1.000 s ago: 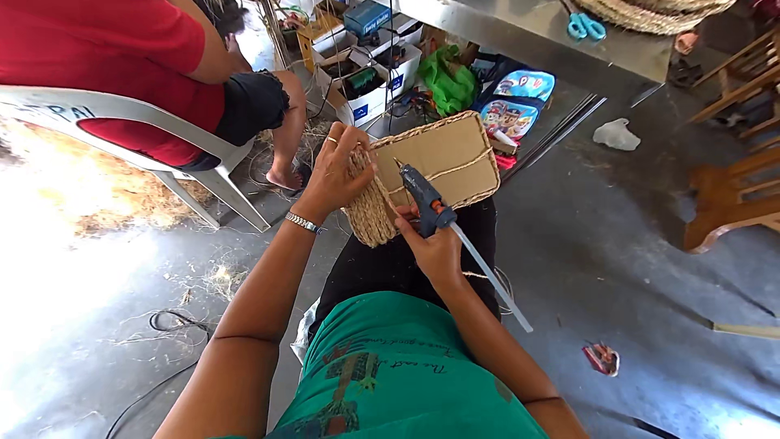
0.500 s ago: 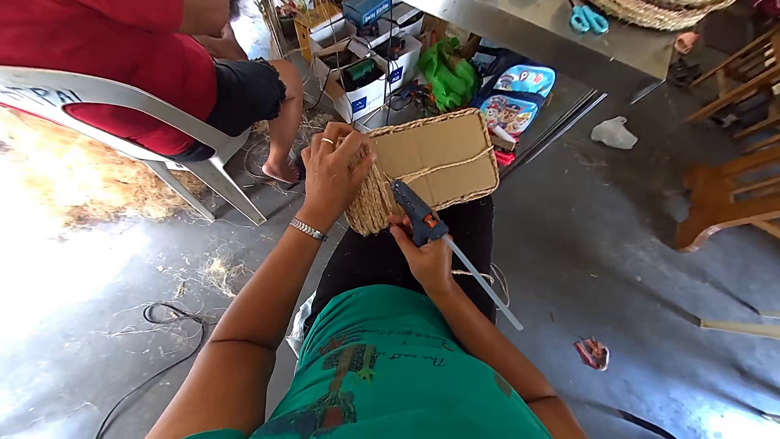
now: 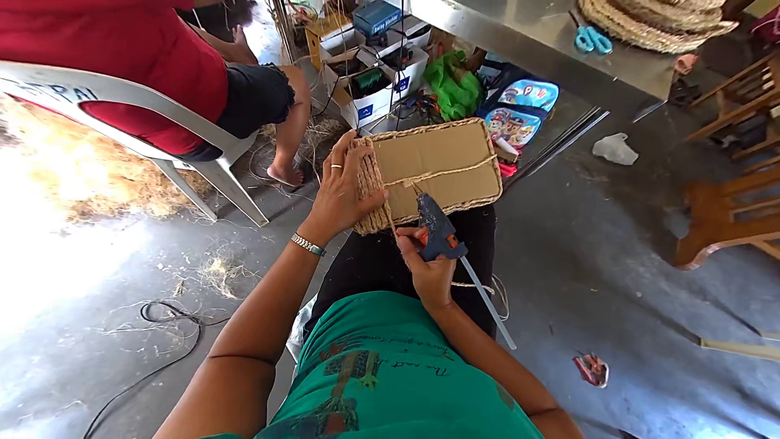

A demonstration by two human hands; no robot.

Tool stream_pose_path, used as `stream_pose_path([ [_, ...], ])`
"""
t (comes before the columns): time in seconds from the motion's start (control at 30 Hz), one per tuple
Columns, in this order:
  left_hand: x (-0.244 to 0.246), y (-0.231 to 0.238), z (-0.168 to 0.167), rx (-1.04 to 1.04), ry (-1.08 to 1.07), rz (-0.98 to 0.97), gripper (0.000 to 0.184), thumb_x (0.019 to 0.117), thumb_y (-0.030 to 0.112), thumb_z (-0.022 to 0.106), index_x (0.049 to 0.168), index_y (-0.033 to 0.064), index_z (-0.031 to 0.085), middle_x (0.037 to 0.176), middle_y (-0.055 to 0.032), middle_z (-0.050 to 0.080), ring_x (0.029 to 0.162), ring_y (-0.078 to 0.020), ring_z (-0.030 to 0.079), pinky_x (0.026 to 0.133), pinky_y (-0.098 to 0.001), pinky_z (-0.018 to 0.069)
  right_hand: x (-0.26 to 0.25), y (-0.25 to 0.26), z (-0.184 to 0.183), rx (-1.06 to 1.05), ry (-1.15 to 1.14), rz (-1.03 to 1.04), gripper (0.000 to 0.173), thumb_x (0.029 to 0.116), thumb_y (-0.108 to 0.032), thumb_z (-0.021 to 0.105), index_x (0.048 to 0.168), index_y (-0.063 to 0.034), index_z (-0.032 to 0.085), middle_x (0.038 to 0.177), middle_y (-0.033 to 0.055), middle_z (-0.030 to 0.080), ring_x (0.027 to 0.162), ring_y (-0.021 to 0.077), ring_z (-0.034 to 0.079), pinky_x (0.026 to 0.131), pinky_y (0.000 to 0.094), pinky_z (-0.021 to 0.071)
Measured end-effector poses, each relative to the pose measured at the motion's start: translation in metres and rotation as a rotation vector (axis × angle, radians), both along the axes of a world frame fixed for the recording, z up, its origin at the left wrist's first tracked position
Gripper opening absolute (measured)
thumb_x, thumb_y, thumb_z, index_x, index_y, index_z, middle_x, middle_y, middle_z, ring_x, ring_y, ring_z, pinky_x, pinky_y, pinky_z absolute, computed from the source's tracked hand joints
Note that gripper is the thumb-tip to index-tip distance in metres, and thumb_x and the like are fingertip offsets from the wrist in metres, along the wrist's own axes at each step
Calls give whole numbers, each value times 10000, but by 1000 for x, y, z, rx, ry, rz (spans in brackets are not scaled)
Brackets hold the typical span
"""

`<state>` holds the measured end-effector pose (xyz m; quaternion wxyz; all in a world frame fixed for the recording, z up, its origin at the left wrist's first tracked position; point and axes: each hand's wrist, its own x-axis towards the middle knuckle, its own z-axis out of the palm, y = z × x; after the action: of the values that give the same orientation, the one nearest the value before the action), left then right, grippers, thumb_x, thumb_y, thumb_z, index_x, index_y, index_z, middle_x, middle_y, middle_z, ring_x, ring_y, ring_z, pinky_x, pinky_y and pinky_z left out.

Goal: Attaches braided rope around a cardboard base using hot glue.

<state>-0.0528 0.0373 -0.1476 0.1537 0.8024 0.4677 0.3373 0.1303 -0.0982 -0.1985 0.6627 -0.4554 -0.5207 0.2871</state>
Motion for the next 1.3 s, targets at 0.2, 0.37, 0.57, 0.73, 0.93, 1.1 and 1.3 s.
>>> stream_pose_path([
  [0.2, -9, -1, -3, 38, -22, -147, 727, 892, 543, 697, 1524, 300, 432, 1708, -111, 115, 1551, -348, 178, 1216, -546, 270, 2, 4, 5, 1, -26, -56, 219, 921, -52, 758, 1122, -32, 673, 1079, 90, 769, 909, 212, 756, 784, 369, 649],
  [0.37, -12, -1, -3, 86, -22, -189, 695, 866, 489, 731, 1490, 303, 486, 1702, -107, 151, 1554, -312, 196, 1227, -506, 284, 4, 7, 7, 9, -49, -57, 242, 921, -40, 752, 1141, -15, 656, 1087, 95, 768, 918, 213, 758, 798, 371, 649],
  [0.57, -12, 4, -6, 130, -18, -187, 682, 855, 503, 731, 1459, 259, 526, 1684, -113, 220, 1544, -305, 233, 1236, -494, 274, 7, 11, 12, 2, -71, -56, 284, 921, -49, 753, 1175, -5, 635, 1108, 96, 770, 961, 208, 762, 820, 362, 650],
  [0.73, -8, 2, -4, 118, 15, -163, 696, 842, 514, 725, 1465, 285, 517, 1695, -100, 186, 1546, -303, 223, 1226, -489, 287, 17, 41, 54, 3, -188, 11, 269, 967, -99, 710, 1200, -20, 601, 1107, 69, 753, 855, 185, 757, 747, 373, 661],
  [0.93, -6, -9, -3, 157, 8, -181, 661, 849, 450, 753, 1373, 113, 530, 1684, -139, 197, 1541, -297, 245, 1232, -467, 300, 18, 105, 99, -12, -427, 27, 298, 963, -129, 707, 1202, 21, 609, 1110, 89, 748, 839, 154, 749, 728, 345, 649],
  [1.1, -5, -7, -5, 181, -65, -188, 727, 808, 459, 786, 1292, 29, 454, 1674, -179, 209, 1539, -293, 263, 1235, -457, 298, 12, 137, 115, -22, -712, 39, 441, 898, -242, 795, 1214, 30, 652, 1049, 168, 711, 850, 232, 710, 803, 425, 607],
  [1.3, -5, -15, -4, 86, -108, -157, 848, 751, 389, 846, 1408, 86, 404, 1703, -179, 7, 1546, -277, 239, 1158, -425, 419, 15, 148, 140, -164, -875, 139, 516, 869, -293, 832, 1241, 2, 631, 1065, 142, 734, 979, 285, 712, 912, 501, 563],
])
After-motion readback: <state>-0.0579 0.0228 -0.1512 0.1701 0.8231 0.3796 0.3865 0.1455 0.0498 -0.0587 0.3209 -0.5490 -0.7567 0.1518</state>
